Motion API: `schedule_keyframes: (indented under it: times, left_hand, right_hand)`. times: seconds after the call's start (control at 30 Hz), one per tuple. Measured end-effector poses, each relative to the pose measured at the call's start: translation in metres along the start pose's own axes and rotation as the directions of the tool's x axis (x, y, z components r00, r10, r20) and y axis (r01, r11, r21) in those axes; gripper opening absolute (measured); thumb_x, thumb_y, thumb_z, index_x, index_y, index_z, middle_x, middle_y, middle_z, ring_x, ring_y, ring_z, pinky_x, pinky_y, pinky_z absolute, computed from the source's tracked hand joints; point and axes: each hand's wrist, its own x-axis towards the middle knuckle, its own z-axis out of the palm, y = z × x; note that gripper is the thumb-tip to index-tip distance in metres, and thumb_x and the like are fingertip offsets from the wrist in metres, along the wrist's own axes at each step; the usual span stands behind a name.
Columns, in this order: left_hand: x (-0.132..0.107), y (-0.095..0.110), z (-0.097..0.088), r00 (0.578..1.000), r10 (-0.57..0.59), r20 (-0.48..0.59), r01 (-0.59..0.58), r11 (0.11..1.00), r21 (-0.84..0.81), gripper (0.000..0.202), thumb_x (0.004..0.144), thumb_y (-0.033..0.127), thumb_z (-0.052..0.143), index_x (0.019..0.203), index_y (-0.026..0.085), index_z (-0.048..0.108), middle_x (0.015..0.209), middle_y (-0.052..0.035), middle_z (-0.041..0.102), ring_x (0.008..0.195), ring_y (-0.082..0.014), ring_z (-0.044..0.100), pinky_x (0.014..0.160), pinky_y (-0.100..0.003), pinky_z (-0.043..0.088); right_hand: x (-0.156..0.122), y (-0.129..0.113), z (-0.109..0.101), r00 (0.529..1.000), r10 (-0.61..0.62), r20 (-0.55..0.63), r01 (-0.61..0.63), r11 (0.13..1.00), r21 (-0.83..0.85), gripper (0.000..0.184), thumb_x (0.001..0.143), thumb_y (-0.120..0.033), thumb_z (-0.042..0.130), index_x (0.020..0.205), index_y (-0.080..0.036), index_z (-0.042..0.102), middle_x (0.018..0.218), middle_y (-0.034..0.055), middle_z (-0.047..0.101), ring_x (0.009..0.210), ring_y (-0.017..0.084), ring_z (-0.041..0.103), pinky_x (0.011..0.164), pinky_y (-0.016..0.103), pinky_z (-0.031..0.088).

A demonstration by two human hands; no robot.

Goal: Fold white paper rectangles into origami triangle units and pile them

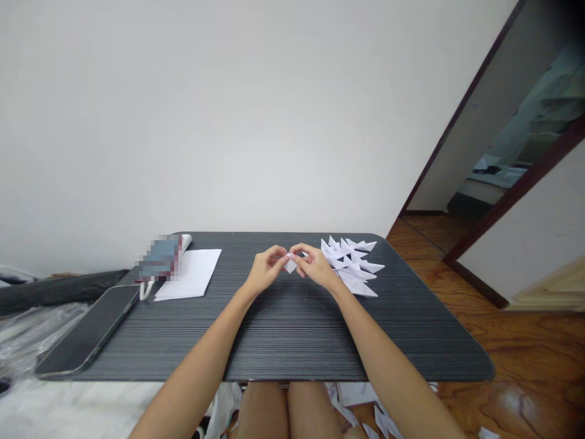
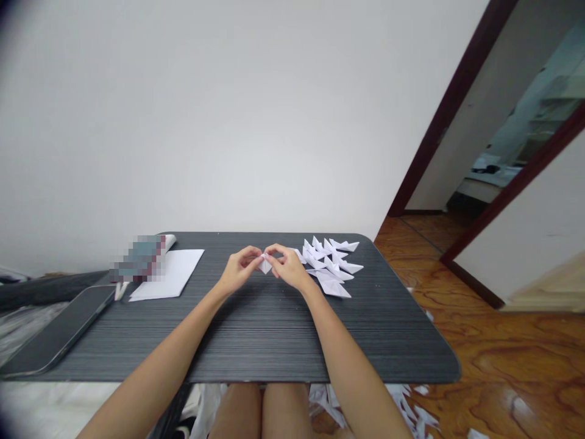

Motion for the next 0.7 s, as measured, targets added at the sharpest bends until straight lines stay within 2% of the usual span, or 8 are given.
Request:
schedule_keyframes:
  times: [0.27, 0.4, 0.53, 0.7]
  left_hand:
    - [-0.0009, 0.0018, -0.0005, 0.997, 0.056, -0.045, -0.049, 0.989, 0.143, 0.022, 0.074, 0.034, 0.049, 0.077, 0.013, 0.055, 0.075, -0.0036, 0.057, 0.065, -0.0125, 0.058, 0.058, -0.021, 0.047]
    - [-0.0017, 0.0058, -0.0003, 0.995, 0.079, -0.057, -0.069, 0.985, 0.159, 0.022, 0.074, 0.033, 0.048, 0.079, 0.013, 0.056, 0.079, -0.0045, 0.057, 0.066, -0.0125, 0.057, 0.058, -0.021, 0.046]
    - [-0.0012, 0.0089, -0.0008, 0.98, 0.173, -0.101, -0.153, 0.972, 0.18, 0.018, 0.074, 0.03, 0.049, 0.075, 0.014, 0.057, 0.085, -0.0056, 0.052, 0.077, -0.0132, 0.052, 0.059, -0.02, 0.046]
    - [0.0007, 0.0071, 0.0003, 0.956, 0.22, -0.195, -0.194, 0.97, 0.145, 0.013, 0.074, 0.026, 0.051, 0.073, 0.014, 0.056, 0.084, -0.0039, 0.044, 0.073, -0.0104, 0.048, 0.058, -0.018, 0.043]
  right_hand:
    - [0.0009, 0.0012, -0.0001, 1.0, 0.001, 0.015, -0.001, 1.0, 0.013, 0.023, 0.071, -0.038, 0.05, 0.082, -0.018, 0.051, 0.076, -0.0007, 0.05, 0.035, 0.001, 0.04, 0.032, 0.017, 0.027]
    - [0.0016, 0.0013, -0.0006, 1.0, -0.002, 0.009, 0.002, 1.0, 0.014, 0.023, 0.072, -0.038, 0.05, 0.082, -0.018, 0.05, 0.073, -0.0016, 0.049, 0.035, 0.002, 0.04, 0.033, 0.017, 0.027]
    - [0.0017, 0.0014, -0.0005, 1.0, -0.009, 0.004, 0.009, 1.0, 0.013, 0.022, 0.073, -0.038, 0.048, 0.082, -0.018, 0.049, 0.068, -0.0023, 0.05, 0.035, 0.003, 0.041, 0.034, 0.017, 0.029]
    - [0.0018, 0.0022, 0.0007, 0.999, -0.041, -0.019, 0.042, 0.998, 0.043, 0.019, 0.076, -0.036, 0.045, 0.083, -0.019, 0.047, 0.063, -0.0035, 0.049, 0.039, 0.004, 0.045, 0.037, 0.018, 0.032]
